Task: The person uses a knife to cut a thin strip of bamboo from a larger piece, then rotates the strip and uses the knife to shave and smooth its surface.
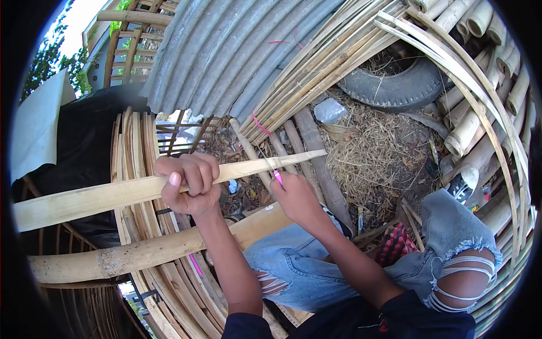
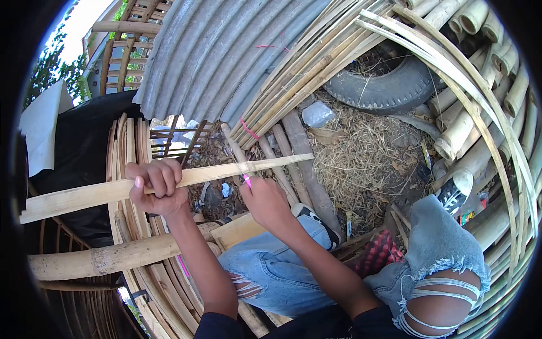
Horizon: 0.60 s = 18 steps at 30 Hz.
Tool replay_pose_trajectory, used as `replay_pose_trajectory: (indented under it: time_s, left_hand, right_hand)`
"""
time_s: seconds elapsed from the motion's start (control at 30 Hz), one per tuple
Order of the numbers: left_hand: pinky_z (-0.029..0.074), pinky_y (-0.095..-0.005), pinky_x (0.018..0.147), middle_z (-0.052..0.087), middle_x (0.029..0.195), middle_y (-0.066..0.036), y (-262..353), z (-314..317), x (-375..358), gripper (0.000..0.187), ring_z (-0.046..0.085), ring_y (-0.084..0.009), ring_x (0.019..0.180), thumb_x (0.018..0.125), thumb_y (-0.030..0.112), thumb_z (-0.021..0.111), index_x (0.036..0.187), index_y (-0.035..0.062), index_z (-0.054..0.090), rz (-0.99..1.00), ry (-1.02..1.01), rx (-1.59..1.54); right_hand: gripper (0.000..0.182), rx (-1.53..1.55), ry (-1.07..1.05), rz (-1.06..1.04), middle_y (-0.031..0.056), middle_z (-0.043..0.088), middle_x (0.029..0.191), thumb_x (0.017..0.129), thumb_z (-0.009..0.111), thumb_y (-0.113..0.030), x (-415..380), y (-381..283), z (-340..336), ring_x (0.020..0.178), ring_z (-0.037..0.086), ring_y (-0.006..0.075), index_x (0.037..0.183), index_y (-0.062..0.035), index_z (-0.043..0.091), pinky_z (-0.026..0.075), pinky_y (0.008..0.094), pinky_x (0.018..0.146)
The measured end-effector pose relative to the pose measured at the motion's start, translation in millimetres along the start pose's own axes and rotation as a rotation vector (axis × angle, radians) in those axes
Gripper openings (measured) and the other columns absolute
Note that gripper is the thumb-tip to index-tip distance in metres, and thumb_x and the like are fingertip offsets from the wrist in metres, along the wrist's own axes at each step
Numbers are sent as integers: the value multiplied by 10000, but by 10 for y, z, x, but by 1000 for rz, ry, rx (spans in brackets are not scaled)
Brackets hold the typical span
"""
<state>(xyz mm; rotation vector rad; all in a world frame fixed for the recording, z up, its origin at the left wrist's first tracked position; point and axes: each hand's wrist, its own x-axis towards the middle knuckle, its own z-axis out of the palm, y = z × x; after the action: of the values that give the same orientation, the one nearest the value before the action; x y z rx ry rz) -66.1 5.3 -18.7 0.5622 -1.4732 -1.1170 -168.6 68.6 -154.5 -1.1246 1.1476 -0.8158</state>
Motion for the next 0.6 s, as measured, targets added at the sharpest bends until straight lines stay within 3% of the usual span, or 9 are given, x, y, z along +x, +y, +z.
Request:
replay_pose_trajectory:
  time_s: [0.3,0.37,0.47,0.6]
  left_hand:
    - [212,-224,301,258,347,47,33,-27,-32,223,193,-58,265,814,141,471,650,129,319,26,-13,65]
    - [210,-227,310,250,354,43,130,-1,-45,226,185,-58,272,837,146,461,662,128,318,41,-8,86]
    - [189,-215,347,255,369,38,222,90,-44,288,180,-52,294,877,200,458,649,166,285,38,96,193]
    - [205,-239,348,247,363,39,196,30,-43,258,173,-56,295,879,157,445,669,145,295,73,135,143]
  right_hand:
    - [299,95,-65,-56,263,565,664,840,468,-213,-80,-139,65,666,572,419,746,49,577,443,493,654]
    - [299,181,2,-127,248,510,587,839,472,-195,-124,-168,117,576,523,413,693,63,515,388,471,562]
    - [305,171,-4,-181,238,504,573,848,472,-199,-130,-162,168,558,515,405,691,60,511,381,460,549]
    - [303,202,-55,-112,243,515,593,854,473,-202,-112,-178,120,579,527,404,703,57,517,388,462,562]
